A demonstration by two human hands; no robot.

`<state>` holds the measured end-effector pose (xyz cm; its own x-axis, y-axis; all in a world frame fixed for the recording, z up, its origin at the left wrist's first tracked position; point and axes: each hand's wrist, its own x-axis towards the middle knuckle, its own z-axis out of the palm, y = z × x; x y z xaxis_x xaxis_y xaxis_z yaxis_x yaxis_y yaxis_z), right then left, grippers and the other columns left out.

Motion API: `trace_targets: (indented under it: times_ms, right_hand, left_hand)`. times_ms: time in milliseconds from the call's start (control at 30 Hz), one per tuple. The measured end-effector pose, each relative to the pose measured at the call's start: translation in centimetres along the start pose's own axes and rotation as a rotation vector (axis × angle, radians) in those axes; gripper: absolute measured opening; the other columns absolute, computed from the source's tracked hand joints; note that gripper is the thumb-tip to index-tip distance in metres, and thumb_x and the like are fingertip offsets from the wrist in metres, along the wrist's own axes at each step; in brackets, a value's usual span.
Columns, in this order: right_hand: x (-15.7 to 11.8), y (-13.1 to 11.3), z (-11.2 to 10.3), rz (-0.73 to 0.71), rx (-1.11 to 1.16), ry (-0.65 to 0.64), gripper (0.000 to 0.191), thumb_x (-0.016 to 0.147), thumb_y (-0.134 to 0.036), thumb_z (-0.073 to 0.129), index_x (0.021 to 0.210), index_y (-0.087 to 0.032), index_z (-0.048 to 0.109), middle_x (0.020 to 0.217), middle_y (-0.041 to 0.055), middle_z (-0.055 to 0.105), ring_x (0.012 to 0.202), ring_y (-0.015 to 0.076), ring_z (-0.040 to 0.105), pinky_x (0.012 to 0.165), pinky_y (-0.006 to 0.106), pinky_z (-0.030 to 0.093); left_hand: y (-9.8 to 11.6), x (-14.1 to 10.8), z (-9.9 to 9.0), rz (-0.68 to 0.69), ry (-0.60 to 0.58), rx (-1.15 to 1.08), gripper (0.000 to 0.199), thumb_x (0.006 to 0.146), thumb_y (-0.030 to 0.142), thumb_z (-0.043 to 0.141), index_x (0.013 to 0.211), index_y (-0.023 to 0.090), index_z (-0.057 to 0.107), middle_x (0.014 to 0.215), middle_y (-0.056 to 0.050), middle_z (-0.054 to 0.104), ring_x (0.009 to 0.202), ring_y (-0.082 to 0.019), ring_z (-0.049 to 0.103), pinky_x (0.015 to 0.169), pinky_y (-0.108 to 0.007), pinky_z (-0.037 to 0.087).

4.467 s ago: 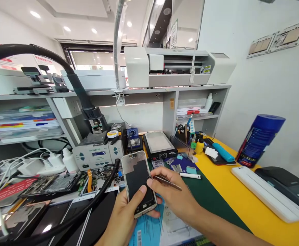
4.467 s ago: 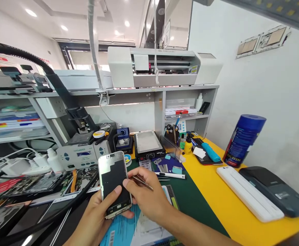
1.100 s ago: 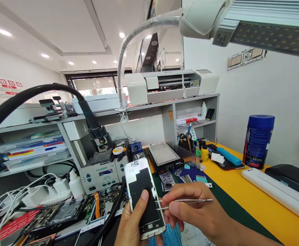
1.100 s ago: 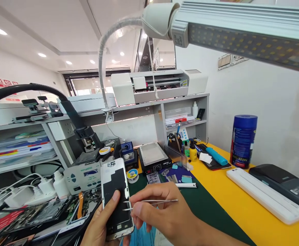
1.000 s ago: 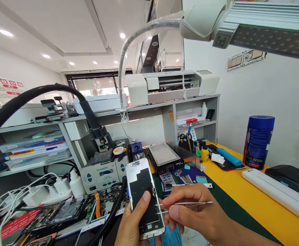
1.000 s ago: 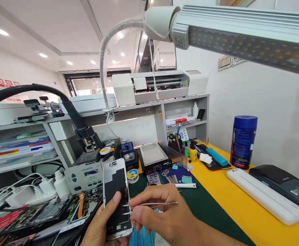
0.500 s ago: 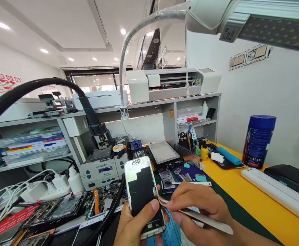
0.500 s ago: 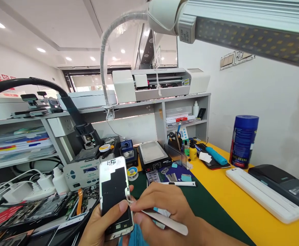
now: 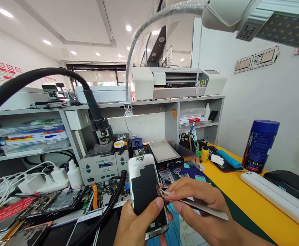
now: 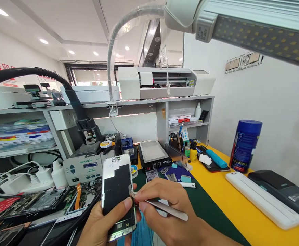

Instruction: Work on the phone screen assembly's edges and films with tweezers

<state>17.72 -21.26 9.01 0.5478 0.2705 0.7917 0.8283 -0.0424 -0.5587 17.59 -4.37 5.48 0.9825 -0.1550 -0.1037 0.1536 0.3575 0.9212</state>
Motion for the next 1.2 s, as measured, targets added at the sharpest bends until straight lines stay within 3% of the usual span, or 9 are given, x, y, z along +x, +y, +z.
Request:
trace_targets:
  times_ms: [333, 967, 1200]
  right_hand:
    - [-0.6, 0.7, -0.3, 0.062, -0.029, -0.033, 0.027, 0.084, -0.006, 0.061, 0.102, -0.023, 0.072, 0.090, 0.0065, 0.074, 0.083, 0.0201, 0.069, 0.071, 0.030, 0.056]
    - [-0.8, 1.0, -0.4, 0.110, -0.030, -0.055, 0.023, 0.086, -0.009, 0.060, 0.100, -0.023, 0.072, 0.089, 0.0056, 0.074, 0.083, 0.0189, 0.069, 0.072, 0.030, 0.054]
    - [-0.7, 1.0, -0.3, 0.129, -0.077, -0.049, 0.020, 0.087, -0.012, 0.062, 0.099, -0.024, 0.073, 0.089, 0.0041, 0.074, 0.083, 0.0176, 0.069, 0.081, 0.030, 0.053]
  left_hand:
    - [0.7, 0.2, 0.0, 0.014, -0.066, 0.039, 0.038, 0.072, 0.044, 0.075, 0.088, 0.010, 0.071, 0.064, -0.007, 0.068, 0.041, -0.014, 0.055, 0.038, -0.027, 0.045]
    - [0.5, 0.2, -0.2, 0.007, -0.065, 0.048, 0.036, 0.073, 0.043, 0.074, 0.087, 0.010, 0.071, 0.064, -0.006, 0.068, 0.040, -0.013, 0.055, 0.040, -0.026, 0.044]
    - [0.5, 0.3, -0.2, 0.029, -0.049, 0.056, 0.034, 0.074, 0.043, 0.073, 0.084, 0.011, 0.069, 0.064, -0.005, 0.067, 0.040, -0.013, 0.054, 0.040, -0.026, 0.044]
